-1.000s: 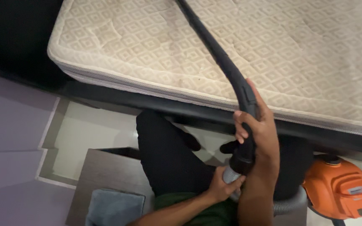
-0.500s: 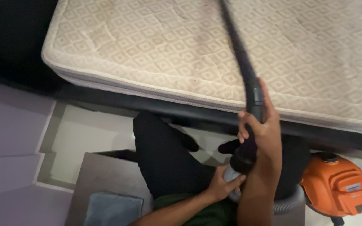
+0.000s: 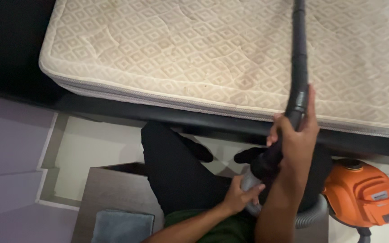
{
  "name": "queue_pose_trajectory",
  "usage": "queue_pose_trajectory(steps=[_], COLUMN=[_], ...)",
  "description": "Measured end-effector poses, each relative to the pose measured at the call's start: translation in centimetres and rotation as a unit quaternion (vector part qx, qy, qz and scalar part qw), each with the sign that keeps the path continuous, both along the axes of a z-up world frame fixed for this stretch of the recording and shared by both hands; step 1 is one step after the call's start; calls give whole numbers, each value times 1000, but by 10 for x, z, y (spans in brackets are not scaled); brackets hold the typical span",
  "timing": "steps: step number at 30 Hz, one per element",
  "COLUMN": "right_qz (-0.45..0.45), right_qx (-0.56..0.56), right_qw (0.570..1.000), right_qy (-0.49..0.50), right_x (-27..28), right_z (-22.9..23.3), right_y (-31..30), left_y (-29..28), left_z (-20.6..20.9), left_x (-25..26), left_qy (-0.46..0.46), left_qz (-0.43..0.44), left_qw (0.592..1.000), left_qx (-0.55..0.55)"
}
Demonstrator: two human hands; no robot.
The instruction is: The person uses a vacuum cleaner with a long nozzle attachment to clean the surface of a mattress. They move the nozzle back and forth across the mattress, covering different sections systematically.
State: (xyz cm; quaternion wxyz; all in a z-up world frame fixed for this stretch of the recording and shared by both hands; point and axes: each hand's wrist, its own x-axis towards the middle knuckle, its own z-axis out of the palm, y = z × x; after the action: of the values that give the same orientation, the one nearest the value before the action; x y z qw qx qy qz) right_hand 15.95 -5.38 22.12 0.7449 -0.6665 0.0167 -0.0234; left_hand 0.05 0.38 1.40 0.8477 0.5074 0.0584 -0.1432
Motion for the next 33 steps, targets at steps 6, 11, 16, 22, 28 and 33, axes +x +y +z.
queue_pose_trajectory(steps=[6,11,16,22,28,33], right_qz=[163,156,6,46,118,-6], right_qx=[85,138,51,57,123,72], right_qw=[982,975,999,997,983,997], right_qy=[49,83,-1,5,70,8], right_x=[-4,0,1,4,5,-2], right_z=[3,-3,-12,-7,-11,-15], right_y=[-4,-24,-26,-25,-37,-44], left_y=[8,9,3,4,5,6], left_z=[20,24,13,16,24,18], left_x=[-4,-6,9,10,3,9], left_qy=[-90,-111,-9,-4,-90,-12], left_qz=[-18,-27,-34,-73,-67,-105], left_qw=[994,989,998,997,993,994], left_qx=[53,95,-47,24,38,-12])
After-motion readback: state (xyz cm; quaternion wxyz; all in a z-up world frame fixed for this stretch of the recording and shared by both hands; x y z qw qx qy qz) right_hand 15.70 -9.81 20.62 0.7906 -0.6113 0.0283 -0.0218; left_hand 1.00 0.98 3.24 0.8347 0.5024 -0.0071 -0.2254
